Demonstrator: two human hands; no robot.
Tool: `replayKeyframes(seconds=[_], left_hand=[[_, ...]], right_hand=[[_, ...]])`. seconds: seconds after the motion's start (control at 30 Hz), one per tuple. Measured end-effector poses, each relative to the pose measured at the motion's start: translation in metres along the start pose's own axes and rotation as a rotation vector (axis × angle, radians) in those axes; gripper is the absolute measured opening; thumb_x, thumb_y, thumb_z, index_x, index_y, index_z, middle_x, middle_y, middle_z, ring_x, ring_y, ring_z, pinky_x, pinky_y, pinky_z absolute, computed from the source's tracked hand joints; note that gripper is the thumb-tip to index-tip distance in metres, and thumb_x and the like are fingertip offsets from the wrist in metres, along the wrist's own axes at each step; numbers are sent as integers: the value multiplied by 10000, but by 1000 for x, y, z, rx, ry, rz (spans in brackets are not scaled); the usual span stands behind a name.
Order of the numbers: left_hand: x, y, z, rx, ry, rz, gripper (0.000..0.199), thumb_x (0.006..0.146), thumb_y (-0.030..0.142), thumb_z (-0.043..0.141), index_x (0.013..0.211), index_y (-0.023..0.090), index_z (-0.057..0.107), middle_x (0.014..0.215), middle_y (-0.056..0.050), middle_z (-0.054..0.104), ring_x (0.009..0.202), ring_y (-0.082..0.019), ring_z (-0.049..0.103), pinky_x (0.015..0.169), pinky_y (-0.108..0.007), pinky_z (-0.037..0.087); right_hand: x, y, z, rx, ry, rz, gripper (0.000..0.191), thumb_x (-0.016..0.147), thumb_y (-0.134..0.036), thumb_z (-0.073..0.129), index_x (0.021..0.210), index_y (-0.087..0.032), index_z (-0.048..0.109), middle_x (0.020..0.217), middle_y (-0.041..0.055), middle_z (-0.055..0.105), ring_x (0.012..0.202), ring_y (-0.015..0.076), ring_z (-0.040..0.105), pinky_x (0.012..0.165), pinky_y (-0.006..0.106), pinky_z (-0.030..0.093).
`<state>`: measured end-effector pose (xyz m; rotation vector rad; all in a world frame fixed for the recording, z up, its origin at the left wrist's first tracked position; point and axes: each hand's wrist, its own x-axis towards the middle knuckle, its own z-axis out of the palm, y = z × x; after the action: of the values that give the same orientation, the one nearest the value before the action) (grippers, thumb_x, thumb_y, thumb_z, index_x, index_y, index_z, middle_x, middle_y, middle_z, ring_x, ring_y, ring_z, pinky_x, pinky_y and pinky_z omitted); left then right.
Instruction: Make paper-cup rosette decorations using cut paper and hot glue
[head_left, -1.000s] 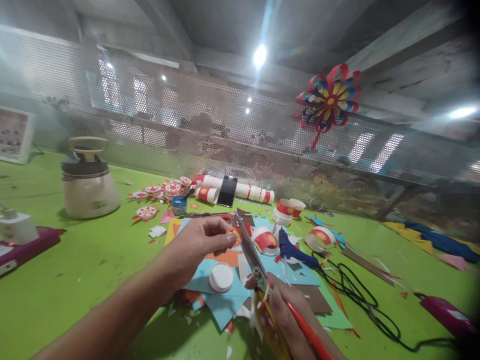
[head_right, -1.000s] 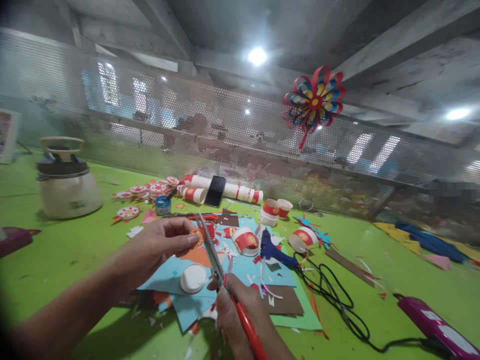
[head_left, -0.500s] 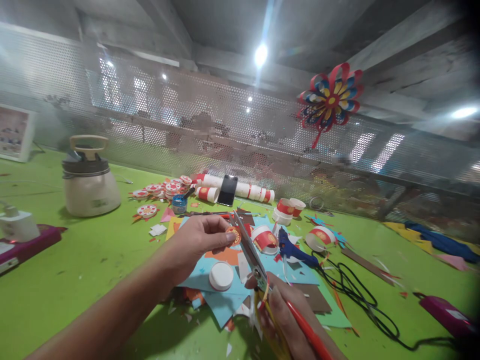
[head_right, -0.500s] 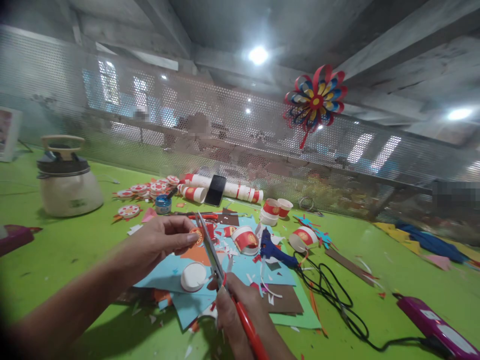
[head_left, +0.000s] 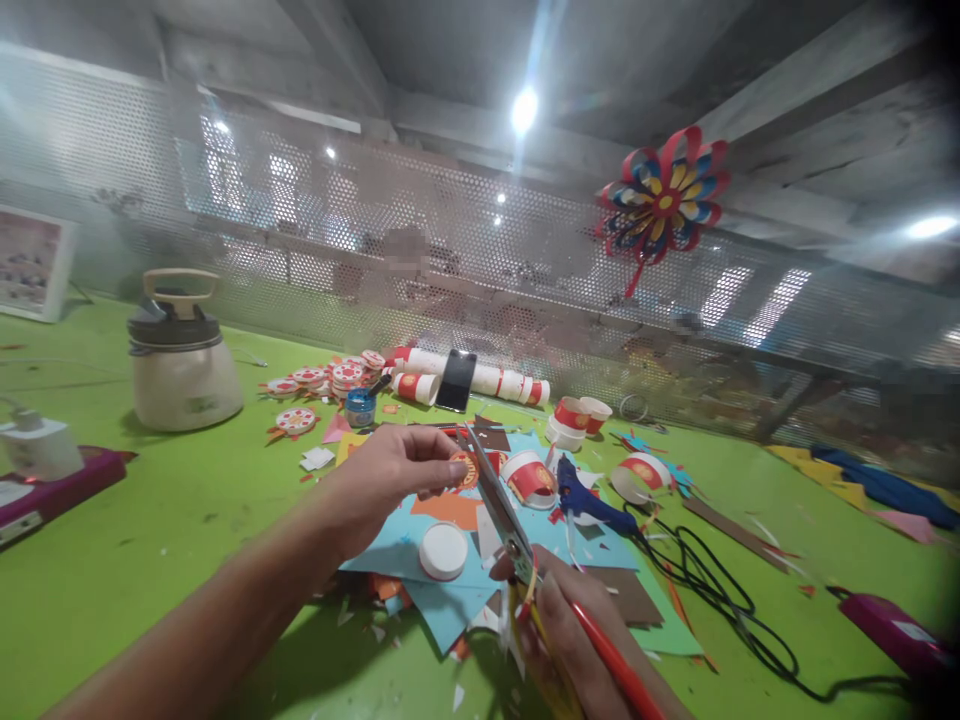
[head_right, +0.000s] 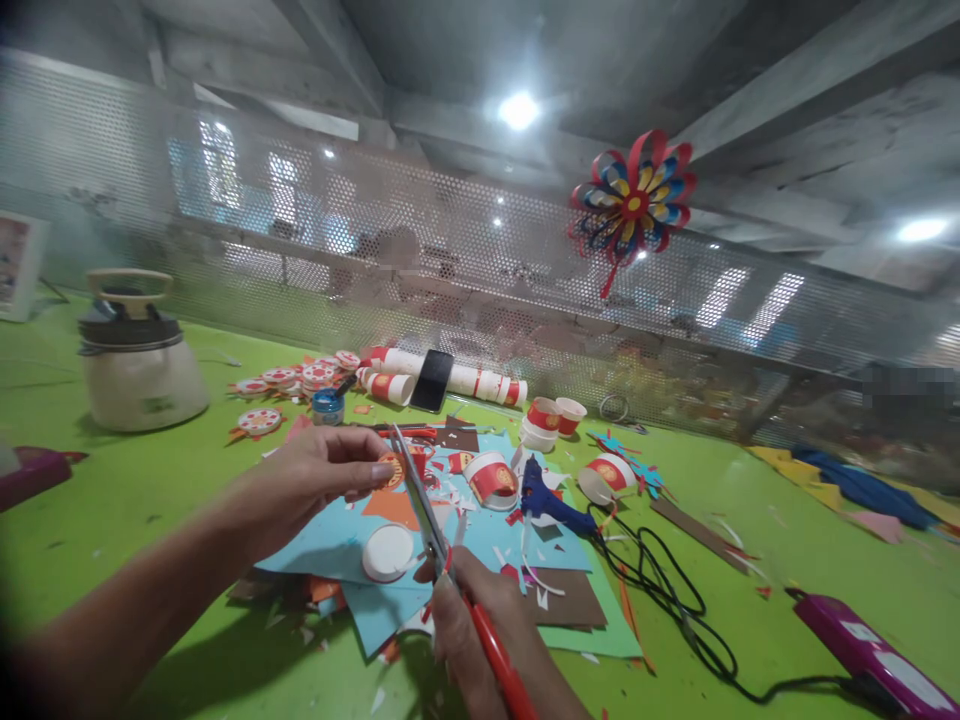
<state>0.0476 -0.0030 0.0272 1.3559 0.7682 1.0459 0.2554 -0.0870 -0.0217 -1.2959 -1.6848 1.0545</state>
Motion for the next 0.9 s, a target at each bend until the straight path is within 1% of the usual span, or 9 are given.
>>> replayKeyframes(seconds=[0.13, 0.23, 0.33, 0.4, 0.47, 0.57, 0.73, 0.9], left_hand=[[0, -4, 9, -88, 17, -19, 223, 664, 314, 786, 681, 136, 651, 604, 18, 535, 555, -93, 384, 552, -262, 272], [0, -9, 17, -158, 15, -33, 241, 678, 329, 782, 686, 137, 637, 607, 30, 511, 553, -86, 365, 547, -255, 266], [0, -13, 22, -177, 47, -18, 244, 691, 333, 775, 680, 138, 629, 638, 9, 565, 597, -103, 441, 577, -258, 314], [0, -14, 23, -192, 63, -16, 241, 691, 333, 773, 687, 136, 635, 665, -14, 611, 631, -119, 495, 601, -264, 343], [0, -13, 23, -221, 73, -15, 242, 678, 329, 780, 676, 137, 631, 653, -17, 628, 623, -121, 520, 612, -267, 361], [1, -11, 23, -253, 74, -19, 260, 648, 326, 798, 654, 144, 613, 603, -3, 623, 580, -113, 525, 586, -258, 358], [0, -10, 22, -247, 54, -21, 245, 664, 313, 787, 668, 141, 612, 606, -3, 636, 559, -103, 520, 545, -244, 339], [-2, -10, 22, -233, 19, -30, 223, 670, 295, 777, 654, 132, 625, 598, -14, 642, 537, -96, 520, 530, -239, 329]], right_hand=[[-1, -7, 2, 48, 32, 52, 660, 851, -740, 355, 1024, -157, 611, 534, -25, 449, 479, 102, 413, 438, 214, 332], [-1, -12, 3, 83, 39, 62, 685, 830, -765, 359, 1009, -151, 604, 526, -36, 426, 458, 88, 382, 435, 217, 305], [0, -11, 5, 104, 62, 69, 685, 810, -785, 365, 987, -168, 604, 530, -33, 441, 460, 88, 385, 451, 227, 304], [0, -10, 6, 113, 83, 77, 675, 802, -788, 373, 978, -179, 604, 533, -25, 455, 472, 96, 397, 460, 232, 313], [0, -10, 7, 121, 94, 86, 681, 794, -794, 378, 978, -178, 603, 534, -21, 459, 475, 101, 400, 462, 235, 322], [0, -10, 8, 139, 88, 101, 702, 780, -805, 384, 983, -169, 603, 525, -26, 441, 474, 101, 383, 447, 230, 311], [0, -8, 8, 127, 68, 90, 672, 796, -791, 376, 980, -185, 601, 526, -26, 430, 463, 99, 361, 429, 232, 278], [1, -7, 6, 133, 42, 90, 672, 813, -774, 381, 997, -165, 596, 557, -25, 449, 479, 92, 385, 444, 220, 319]])
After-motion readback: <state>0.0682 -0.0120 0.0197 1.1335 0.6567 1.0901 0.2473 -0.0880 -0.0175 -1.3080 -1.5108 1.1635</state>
